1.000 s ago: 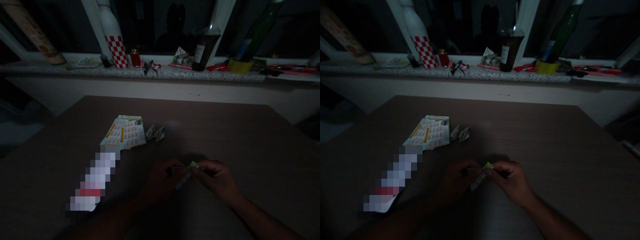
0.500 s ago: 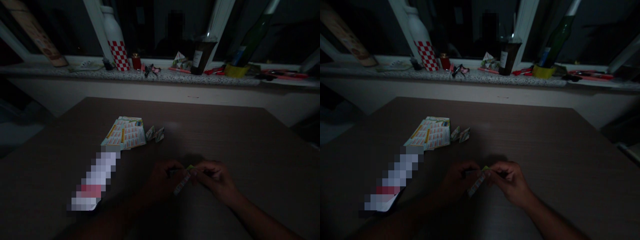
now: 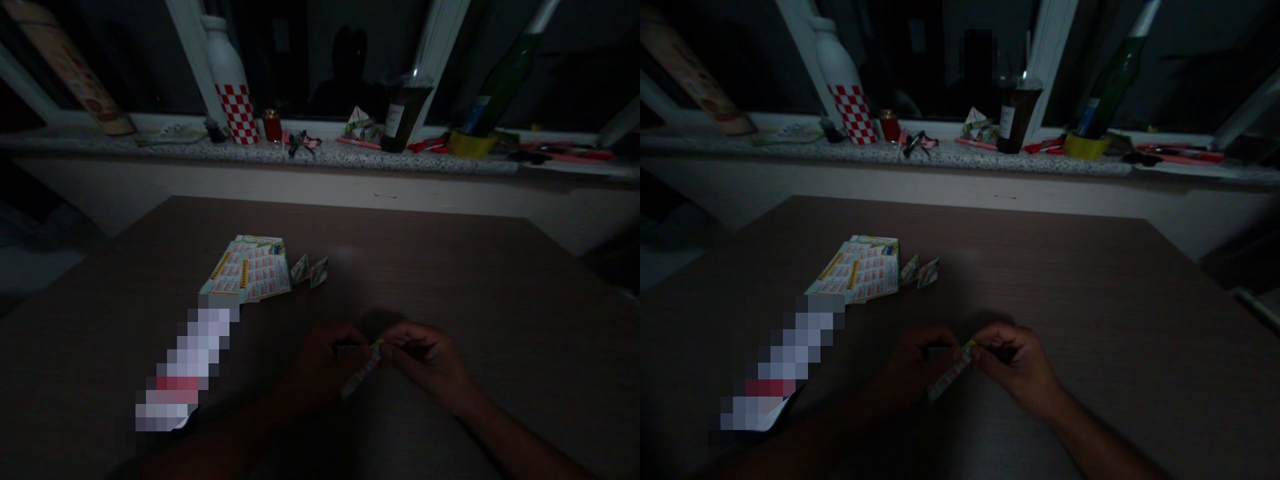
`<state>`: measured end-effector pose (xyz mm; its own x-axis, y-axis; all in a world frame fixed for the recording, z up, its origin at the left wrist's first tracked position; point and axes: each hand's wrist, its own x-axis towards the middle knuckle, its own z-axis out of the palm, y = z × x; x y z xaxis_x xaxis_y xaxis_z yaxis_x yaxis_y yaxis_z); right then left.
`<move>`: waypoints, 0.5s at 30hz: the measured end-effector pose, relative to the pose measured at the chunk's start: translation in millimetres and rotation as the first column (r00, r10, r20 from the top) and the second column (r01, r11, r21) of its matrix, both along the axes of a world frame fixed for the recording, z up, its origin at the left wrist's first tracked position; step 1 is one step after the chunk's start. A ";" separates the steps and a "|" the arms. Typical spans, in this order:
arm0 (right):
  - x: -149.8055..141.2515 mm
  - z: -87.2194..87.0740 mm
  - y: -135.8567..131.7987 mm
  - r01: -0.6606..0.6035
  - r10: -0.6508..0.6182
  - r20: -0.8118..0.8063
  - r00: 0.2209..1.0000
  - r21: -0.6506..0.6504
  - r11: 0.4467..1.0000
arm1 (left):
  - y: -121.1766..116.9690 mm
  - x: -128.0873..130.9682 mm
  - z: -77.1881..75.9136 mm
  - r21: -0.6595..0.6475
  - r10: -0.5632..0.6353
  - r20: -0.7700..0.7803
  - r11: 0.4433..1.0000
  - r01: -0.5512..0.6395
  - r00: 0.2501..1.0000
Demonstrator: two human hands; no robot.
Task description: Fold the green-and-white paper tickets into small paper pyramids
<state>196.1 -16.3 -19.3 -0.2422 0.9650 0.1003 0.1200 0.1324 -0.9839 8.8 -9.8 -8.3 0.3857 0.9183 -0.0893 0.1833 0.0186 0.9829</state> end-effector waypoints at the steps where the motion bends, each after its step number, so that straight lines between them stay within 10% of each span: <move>1: 0.0 0.6 -0.1 -0.010 0.010 0.005 1.000 0.014 1.000 | 0.3 0.2 1.0 -0.014 0.002 0.011 1.000 -0.001 1.000; 15: 10.9 7.7 3.5 -0.255 0.118 0.289 0.950 0.501 0.827 | 5.7 1.5 -4.2 -0.367 0.114 0.211 0.930 -0.030 0.971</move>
